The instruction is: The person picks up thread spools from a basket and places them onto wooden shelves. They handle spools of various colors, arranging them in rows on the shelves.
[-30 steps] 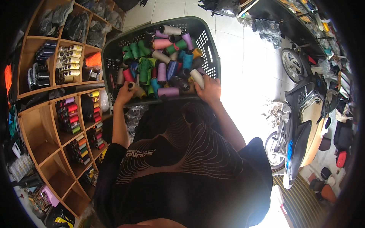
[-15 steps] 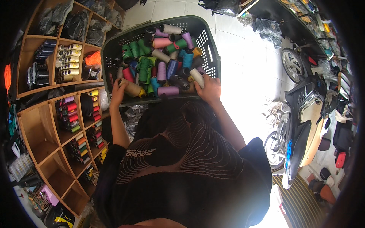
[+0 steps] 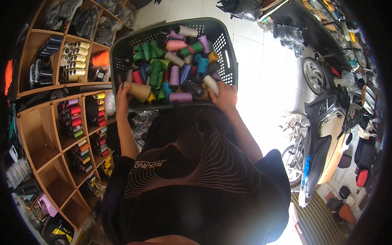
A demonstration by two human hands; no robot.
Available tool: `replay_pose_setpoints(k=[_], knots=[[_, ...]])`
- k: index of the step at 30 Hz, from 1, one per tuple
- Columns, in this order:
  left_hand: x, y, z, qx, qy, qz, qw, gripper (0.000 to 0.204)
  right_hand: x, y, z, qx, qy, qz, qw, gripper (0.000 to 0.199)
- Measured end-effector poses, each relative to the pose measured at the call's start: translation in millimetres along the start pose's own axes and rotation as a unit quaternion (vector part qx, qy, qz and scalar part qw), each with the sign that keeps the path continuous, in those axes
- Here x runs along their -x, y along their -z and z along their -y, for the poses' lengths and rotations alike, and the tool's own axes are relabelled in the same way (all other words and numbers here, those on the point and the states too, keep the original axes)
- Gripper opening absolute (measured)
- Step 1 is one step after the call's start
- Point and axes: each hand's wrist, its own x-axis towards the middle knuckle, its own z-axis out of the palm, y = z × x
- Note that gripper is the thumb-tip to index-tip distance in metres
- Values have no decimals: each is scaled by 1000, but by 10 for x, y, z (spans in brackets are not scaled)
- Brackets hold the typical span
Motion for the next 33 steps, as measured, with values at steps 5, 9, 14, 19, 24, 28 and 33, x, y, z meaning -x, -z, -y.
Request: replay_pose_setpoints(k=[5,9,14,19,24,28,33], knots=[[41,117,-28,40,-29,-22,999,51,-12,16,19,-6,-7,-2,1000,43],[129,150,-150,96,-49,-14,994,45,-7,38,24,-10,-10,-1,1000,42],[129,247,-21,210,-53,-64,974,42,-6,43,27,-4,0,5,1000,40],[190,104,-121,329,-31,-88,940,47,6,6,9,-1,2,-5,1000,41],[61,262,114,462,-20,85,882,54,-15,64,67,3,-8,27,1000,45],[153,107,-34,421,20,23,906,51,-9,73,85,5,-21,20,1000,44],[226,31,-201,325,52,-30,944,50,-53,22,186,-61,-69,-29,995,43]])
